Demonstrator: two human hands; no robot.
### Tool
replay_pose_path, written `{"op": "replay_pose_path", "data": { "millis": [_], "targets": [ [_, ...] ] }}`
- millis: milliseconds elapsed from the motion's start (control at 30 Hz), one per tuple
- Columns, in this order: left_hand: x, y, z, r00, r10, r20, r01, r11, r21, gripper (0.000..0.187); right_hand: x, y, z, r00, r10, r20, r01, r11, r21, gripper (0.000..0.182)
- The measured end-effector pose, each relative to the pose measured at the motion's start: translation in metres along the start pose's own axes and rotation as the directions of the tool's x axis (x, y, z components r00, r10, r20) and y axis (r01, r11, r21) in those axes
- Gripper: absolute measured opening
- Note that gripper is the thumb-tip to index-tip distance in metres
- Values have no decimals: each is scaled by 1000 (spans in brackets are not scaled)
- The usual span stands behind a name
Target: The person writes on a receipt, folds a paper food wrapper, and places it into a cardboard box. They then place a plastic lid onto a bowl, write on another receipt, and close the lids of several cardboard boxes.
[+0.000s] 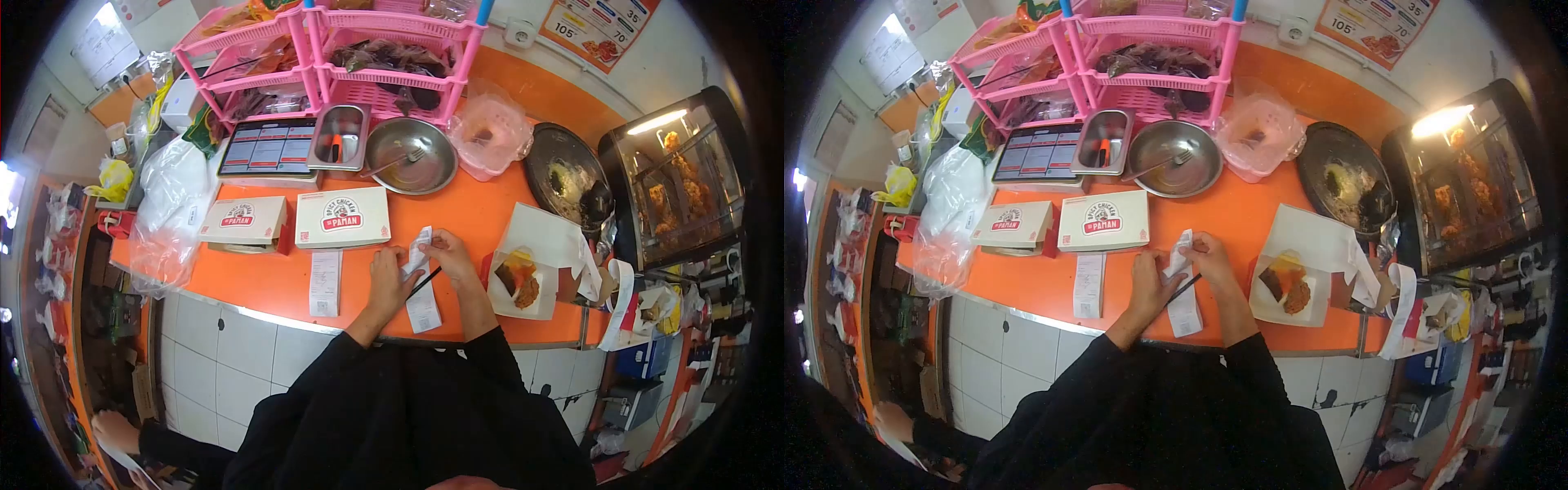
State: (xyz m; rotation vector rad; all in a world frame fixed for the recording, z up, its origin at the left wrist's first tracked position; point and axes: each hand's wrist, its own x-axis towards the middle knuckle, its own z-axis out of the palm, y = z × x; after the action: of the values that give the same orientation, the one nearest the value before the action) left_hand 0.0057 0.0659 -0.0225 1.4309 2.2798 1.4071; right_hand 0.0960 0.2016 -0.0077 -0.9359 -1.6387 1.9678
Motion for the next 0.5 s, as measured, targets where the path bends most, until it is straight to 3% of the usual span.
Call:
{"op": "replay_pose_path", "data": {
  "millis": [167, 500],
  "targets": [
    [-1, -2, 2, 998, -38, 42, 37, 999, 27, 56, -6, -10, 3, 998, 22, -55, -15, 993, 114, 28],
    [-1, 0, 0, 999, -20, 37, 20, 1000, 9, 61, -2, -7, 1, 997, 58, -56, -51, 991, 125, 26]
  ]
}}
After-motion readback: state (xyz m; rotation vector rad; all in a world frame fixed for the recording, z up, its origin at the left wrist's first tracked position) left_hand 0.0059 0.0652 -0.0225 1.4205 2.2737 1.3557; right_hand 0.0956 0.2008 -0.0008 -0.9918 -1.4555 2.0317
